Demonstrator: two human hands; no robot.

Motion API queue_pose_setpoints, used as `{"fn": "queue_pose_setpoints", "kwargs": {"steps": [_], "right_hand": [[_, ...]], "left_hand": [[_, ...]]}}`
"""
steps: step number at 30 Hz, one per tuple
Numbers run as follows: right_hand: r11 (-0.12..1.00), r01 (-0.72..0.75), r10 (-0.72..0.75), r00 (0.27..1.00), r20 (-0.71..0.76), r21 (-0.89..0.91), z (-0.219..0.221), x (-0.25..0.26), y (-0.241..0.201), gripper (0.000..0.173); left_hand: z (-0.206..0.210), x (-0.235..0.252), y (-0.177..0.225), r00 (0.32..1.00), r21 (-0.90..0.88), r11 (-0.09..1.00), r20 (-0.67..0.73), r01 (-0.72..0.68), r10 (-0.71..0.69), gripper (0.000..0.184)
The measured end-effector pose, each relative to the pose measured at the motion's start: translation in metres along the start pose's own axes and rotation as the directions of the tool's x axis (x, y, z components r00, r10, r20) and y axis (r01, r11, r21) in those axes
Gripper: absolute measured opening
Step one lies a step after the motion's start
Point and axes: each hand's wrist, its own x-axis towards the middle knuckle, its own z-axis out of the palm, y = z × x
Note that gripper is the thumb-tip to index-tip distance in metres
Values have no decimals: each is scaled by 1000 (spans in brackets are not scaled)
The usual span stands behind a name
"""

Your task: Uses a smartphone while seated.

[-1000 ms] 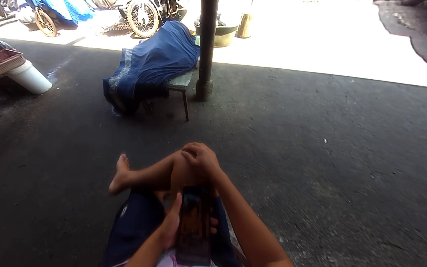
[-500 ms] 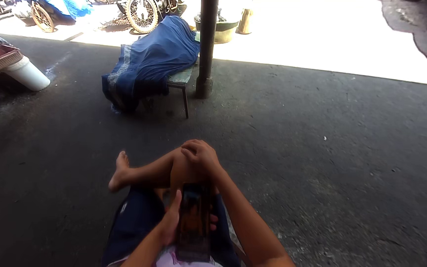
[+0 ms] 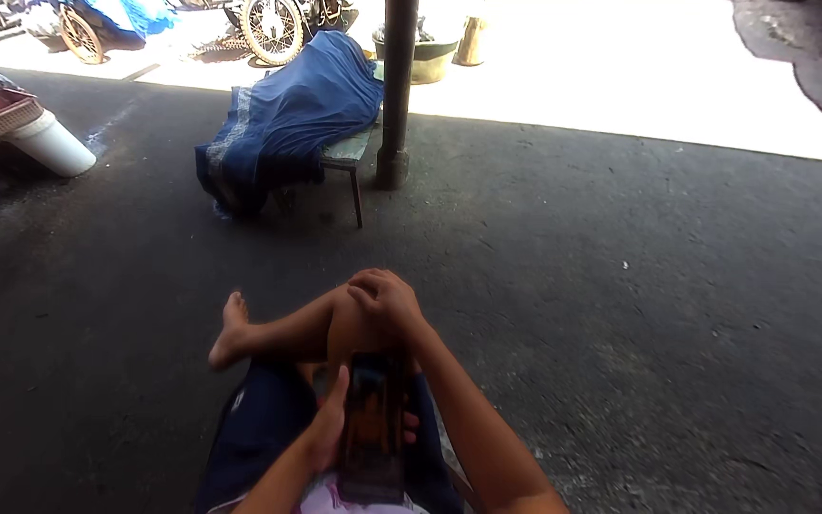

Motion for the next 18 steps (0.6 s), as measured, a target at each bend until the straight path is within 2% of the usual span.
{"fn": "queue_pose_setpoints", "kwargs": {"steps": [18], "right_hand": [[1000, 11, -11, 1000, 2, -12, 0, 1, 1, 35]], "left_hand": [[0, 0, 0, 1000, 5, 1000, -4, 2, -2, 93]]}}
